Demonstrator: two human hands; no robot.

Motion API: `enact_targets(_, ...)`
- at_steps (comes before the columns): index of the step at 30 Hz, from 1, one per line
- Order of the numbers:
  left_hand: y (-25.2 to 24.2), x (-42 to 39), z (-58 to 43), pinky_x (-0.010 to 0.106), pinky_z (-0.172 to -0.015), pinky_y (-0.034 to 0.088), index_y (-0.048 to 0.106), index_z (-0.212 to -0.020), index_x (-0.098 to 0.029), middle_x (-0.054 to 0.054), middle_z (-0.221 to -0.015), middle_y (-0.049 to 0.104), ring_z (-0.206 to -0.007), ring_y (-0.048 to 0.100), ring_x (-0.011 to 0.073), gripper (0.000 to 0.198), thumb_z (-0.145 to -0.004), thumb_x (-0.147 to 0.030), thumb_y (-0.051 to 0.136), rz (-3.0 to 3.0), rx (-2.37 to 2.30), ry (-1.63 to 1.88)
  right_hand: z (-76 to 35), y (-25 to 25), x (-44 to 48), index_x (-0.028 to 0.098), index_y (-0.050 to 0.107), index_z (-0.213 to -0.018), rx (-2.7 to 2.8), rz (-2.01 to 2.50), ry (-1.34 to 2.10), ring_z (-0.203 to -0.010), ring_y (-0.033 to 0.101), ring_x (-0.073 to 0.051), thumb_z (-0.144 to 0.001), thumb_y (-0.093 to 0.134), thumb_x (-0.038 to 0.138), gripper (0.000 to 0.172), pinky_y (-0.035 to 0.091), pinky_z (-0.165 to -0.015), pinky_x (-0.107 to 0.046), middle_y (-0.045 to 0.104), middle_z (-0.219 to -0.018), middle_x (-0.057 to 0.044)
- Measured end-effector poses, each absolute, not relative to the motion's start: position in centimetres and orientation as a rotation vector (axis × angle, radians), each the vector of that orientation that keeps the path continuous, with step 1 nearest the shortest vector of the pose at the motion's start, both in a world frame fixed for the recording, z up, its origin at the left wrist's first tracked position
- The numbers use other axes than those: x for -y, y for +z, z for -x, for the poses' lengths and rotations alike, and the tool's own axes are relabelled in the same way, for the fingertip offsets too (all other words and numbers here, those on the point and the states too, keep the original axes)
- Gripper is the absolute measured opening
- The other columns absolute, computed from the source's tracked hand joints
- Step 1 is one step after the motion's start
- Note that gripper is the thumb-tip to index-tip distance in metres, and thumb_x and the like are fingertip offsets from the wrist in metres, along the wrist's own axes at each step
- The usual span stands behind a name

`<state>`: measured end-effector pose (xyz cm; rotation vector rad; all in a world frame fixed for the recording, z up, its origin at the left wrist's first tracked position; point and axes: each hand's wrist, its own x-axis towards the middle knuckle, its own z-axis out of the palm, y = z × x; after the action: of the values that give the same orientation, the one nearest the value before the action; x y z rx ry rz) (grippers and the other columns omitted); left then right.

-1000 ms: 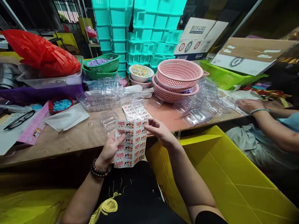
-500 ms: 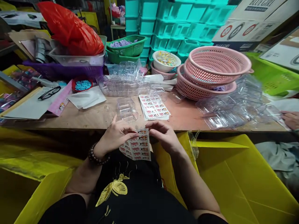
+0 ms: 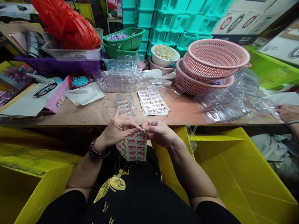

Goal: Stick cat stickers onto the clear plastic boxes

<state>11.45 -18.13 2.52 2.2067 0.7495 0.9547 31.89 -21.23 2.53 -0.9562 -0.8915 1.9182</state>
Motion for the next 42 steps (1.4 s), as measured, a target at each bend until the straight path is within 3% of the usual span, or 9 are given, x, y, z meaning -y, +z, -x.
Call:
enact_targets(5, 3.0, 18.3, -10.9, 0.056, -0.121, 0.016, 0.076, -0.085, -0.025, -0.001, -0.081, 0.074, -0.083, 0.069, 0.0157, 0.014, -0.091, -0.033, 0.066, -2.324, -0.679, 1.008, -31.0, 2.1, 21.3, 0.012, 0.065, -0.062, 0.825, 0.973, 1.97, -0.044, 0.038, -0.003, -0.056, 0.088, 0.033, 0.031, 0.028, -0.045, -0.017, 0.053, -0.049, 0.004)
enact_targets(10, 3.6, 18.2, -10.6, 0.055, -0.121, 0.016, 0.074, -0.086, -0.023, -0.003, -0.078, 0.074, -0.072, 0.068, 0.0135, 0.017, -0.093, -0.034, 0.062, -2.292, -0.757, 0.944, -30.6, 1.9, 21.6, 0.017, 0.069, -0.071, 0.878, 0.989, 1.765, -0.054, 0.049, -0.007, -0.059, 0.088, 0.039, 0.031, 0.04, -0.053, -0.02, 0.061, -0.062, 0.003)
enact_targets(15, 3.6, 17.9, -10.5, 0.053, -0.114, 0.032, 0.075, -0.084, -0.021, -0.001, -0.076, 0.075, -0.069, 0.067, 0.0148, 0.018, -0.09, -0.034, 0.064, -2.265, -0.871, 0.839, -30.5, 2.5, 22.5, 0.023, 0.074, -0.08, 1.376, 0.977, 1.155, -0.076, 0.06, -0.014, -0.08, 0.073, 0.035, 0.013, 0.05, -0.07, -0.028, 0.065, -0.082, -0.002)
enact_targets(18, 3.6, 17.7, -10.5, 0.035, -0.086, 0.052, 0.077, -0.083, -0.019, 0.003, -0.076, 0.075, -0.069, 0.066, 0.0157, 0.02, -0.087, -0.035, 0.065, -2.186, -0.909, 0.798, -30.6, 2.1, 22.9, 0.025, 0.076, -0.094, 1.654, 1.032, 0.739, -0.082, 0.062, -0.016, -0.087, 0.066, 0.03, 0.013, 0.051, -0.071, -0.03, 0.065, -0.09, -0.004)
enact_targets(21, 3.5, 17.2, -10.6, 0.024, -0.063, 0.048, 0.078, -0.086, -0.015, 0.006, -0.079, 0.075, -0.07, 0.065, 0.0157, 0.025, -0.085, -0.037, 0.066, -1.99, -0.892, 0.69, -30.7, 0.7, 22.9, 0.027, 0.076, -0.103, 1.801, 1.091, 0.246, -0.08, 0.063, -0.017, -0.092, 0.063, 0.024, 0.018, 0.051, -0.073, -0.032, 0.07, -0.089, -0.005)
enact_targets(27, 1.5, 15.5, -11.8, 0.022, -0.051, 0.034, 0.073, -0.066, -0.011, 0.001, -0.057, 0.06, -0.055, 0.048, 0.0102, 0.045, -0.079, -0.053, 0.065, -1.703, -0.917, 0.472, -31.6, -3.3, 22.4, 0.031, 0.075, -0.106, 2.014, 0.917, -0.548, -0.084, 0.066, -0.017, -0.091, 0.061, 0.014, 0.027, 0.044, -0.076, -0.033, 0.077, -0.094, -0.003)
enact_targets(31, -0.2, 14.7, -12.5, 0.022, -0.048, 0.027, 0.064, -0.055, -0.011, -0.002, -0.051, 0.049, -0.05, 0.038, 0.0076, 0.049, -0.072, -0.057, 0.069, -1.621, -0.898, 0.369, -32.5, -5.4, 22.4, 0.035, 0.074, -0.107, 2.16, 0.851, -0.502, -0.084, 0.067, -0.016, -0.091, 0.063, 0.015, 0.029, 0.046, -0.078, -0.032, 0.078, -0.097, -0.001)
enact_targets(38, -2.6, 14.8, -11.6, 0.022, -0.055, 0.041, 0.076, -0.075, -0.011, 0.004, -0.065, 0.066, -0.057, 0.053, 0.0111, 0.052, -0.074, -0.063, 0.068, -1.629, -0.916, 0.325, -33.6, -8.4, 21.7, 0.036, 0.073, -0.112, 2.176, 0.929, -0.263, -0.089, 0.068, -0.018, -0.091, 0.062, 0.012, 0.034, 0.049, -0.082, -0.035, 0.077, -0.098, -0.003)
enact_targets(42, -3.7, 15.1, -11.6, 0.022, -0.051, 0.042, 0.074, -0.068, -0.011, 0.005, -0.062, 0.067, -0.054, 0.055, 0.0128, 0.051, -0.078, -0.059, 0.064, -1.694, -0.998, 0.358, -33.0, -7.9, 21.9, 0.041, 0.075, -0.104, 2.236, 0.952, -0.035, -0.083, 0.068, -0.018, -0.09, 0.064, 0.013, 0.033, 0.051, -0.077, -0.035, 0.077, -0.094, -0.001)
